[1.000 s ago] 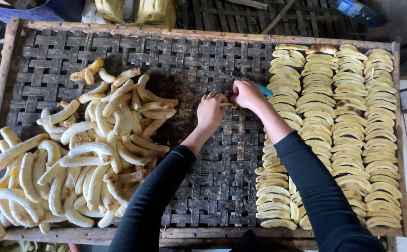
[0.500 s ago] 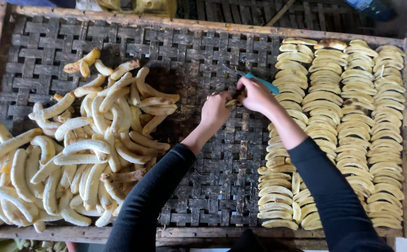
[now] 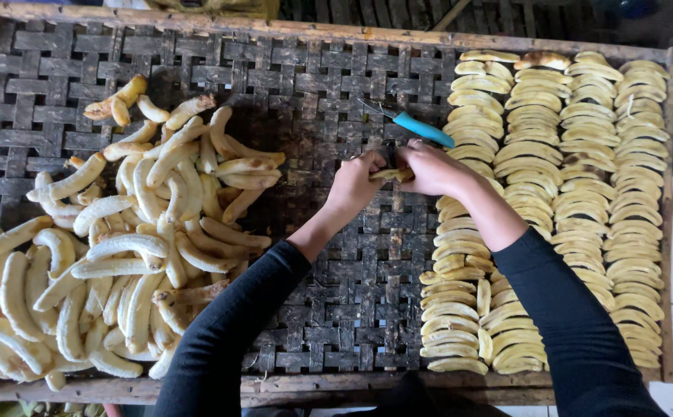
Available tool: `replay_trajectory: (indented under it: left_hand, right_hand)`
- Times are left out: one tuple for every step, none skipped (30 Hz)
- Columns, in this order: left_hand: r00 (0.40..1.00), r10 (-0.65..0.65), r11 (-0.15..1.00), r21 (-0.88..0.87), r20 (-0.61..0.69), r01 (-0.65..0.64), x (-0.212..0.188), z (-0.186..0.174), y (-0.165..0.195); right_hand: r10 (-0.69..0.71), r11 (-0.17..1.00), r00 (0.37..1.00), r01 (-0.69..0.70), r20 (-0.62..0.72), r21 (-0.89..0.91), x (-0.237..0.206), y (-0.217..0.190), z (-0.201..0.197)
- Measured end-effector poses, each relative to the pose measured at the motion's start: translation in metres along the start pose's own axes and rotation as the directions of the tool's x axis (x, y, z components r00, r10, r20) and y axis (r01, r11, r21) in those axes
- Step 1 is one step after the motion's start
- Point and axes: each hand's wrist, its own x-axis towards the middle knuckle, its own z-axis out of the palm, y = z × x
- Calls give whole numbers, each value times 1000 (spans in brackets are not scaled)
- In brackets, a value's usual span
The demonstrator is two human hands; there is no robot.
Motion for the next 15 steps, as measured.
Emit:
replay_trajectory:
  left_hand:
    - [1000,-9,1000,-9,11,9,-1,1,2]
    - [999,-5,1000,-26,37,6,-3,1,5]
    - [998,7,999,-41,58,-5,-4,1,9]
    - [997,25,998,-54,79,-21,-4,-1,14]
    - [995,29,999,-40,96,-25,-6,-3,20]
    - [993,32,999,-26,113,-30,-9,-5,25]
    - [991,34,999,-12,128,-33,-14,-9,31]
    - [977,-41,990,-126,209,69,-19,-14,38]
    - [950,-104,958,-228,295,176,-24,-20,45]
    - [909,-153,905,-314,387,286,-29,-26,54]
    - [910,-121,890,-362,397,276,-36,-31,62]
    - [910,-89,871,-411,405,268,-45,-36,70]
    - [910,-56,849,-460,410,259,-53,-40,78]
    - [909,-23,817,-516,416,257,-64,-41,85]
    - [908,8,782,-569,418,255,-75,-43,91]
  right_hand:
    - [-39,999,999,39,-1,-13,-2,0,0]
    - [-78,997,997,78,-2,-27,-6,-3,-3]
    - [-141,990,989,141,-45,0,-10,-5,-5]
    - [-201,979,975,204,-95,20,-15,-7,-8]
    - [-258,963,955,266,-147,39,-21,-8,-10]
    - [-218,975,970,222,-111,22,-30,-10,-15]
    - [-177,984,981,178,-75,3,-41,-14,-20]
    - [-136,991,990,136,-39,-18,-52,-20,-25]
    - [-117,993,993,117,-30,-9,-64,-27,-32]
    - [-97,995,995,97,-21,0,-78,-34,-38]
    - [-77,997,997,77,-9,11,-93,-41,-41]
    - [-37,995,999,38,-13,89,-106,-48,-44]
    - [1,986,1000,1,-14,166,-119,-53,-46]
    - [37,968,999,-34,-5,247,-131,-59,-43]
    - [64,929,998,-69,28,364,-141,-62,-38]
